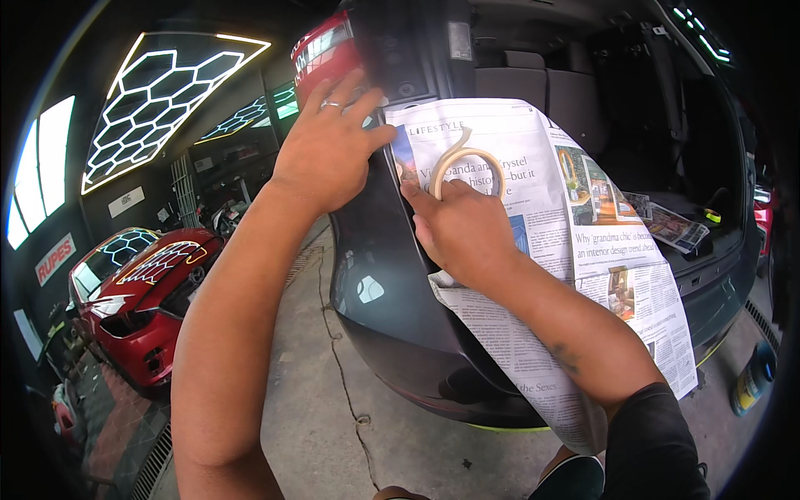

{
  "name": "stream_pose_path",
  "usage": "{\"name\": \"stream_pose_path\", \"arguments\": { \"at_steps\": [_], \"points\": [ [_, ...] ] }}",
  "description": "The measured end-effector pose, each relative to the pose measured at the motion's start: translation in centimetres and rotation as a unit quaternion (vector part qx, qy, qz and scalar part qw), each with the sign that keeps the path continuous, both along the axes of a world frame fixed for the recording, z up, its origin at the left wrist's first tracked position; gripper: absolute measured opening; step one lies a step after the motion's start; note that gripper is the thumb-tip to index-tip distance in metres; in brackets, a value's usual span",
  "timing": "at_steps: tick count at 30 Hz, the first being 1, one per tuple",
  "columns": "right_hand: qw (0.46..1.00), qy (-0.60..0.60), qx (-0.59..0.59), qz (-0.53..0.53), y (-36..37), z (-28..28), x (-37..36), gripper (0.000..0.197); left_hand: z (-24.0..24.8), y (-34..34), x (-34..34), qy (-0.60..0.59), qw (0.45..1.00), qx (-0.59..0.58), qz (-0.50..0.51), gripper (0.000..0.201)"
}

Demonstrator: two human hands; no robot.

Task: The person places a sheet of newspaper on the rear trunk of a dark-colored car and secures it using masking tape. They smooth the paper and apply multiple strips of tape to the edges and center to hold it in place. The person then removes the newspaper and applies a strip of tape directly to the car's surface.

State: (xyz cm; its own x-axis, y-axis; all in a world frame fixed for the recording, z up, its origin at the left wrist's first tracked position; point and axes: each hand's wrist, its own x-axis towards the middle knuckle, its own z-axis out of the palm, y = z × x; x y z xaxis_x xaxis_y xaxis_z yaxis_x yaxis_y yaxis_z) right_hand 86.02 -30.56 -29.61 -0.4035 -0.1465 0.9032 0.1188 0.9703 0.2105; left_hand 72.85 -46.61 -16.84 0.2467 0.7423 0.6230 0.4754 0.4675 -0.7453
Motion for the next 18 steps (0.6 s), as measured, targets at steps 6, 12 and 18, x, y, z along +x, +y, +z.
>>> {"name": "stream_pose_path", "arguments": {
  "at_steps": [6,12,18],
  "points": [
    [0.998,0.012,0.066,-0.011,0.19,-0.02,-0.21,0.047,0.79,-0.59,-0.45,-0.012,1.000,-0.022,-0.008,0.054],
    [0.994,0.008,0.100,-0.034,0.02,0.10,-0.27,0.051,0.62,-0.38,-0.16,-0.007,1.000,-0.027,0.006,0.055],
    [0.994,-0.005,0.100,-0.050,-0.31,0.08,-0.12,0.052,0.33,-0.70,0.18,-0.019,1.000,-0.024,0.002,0.056]
  ]
}}
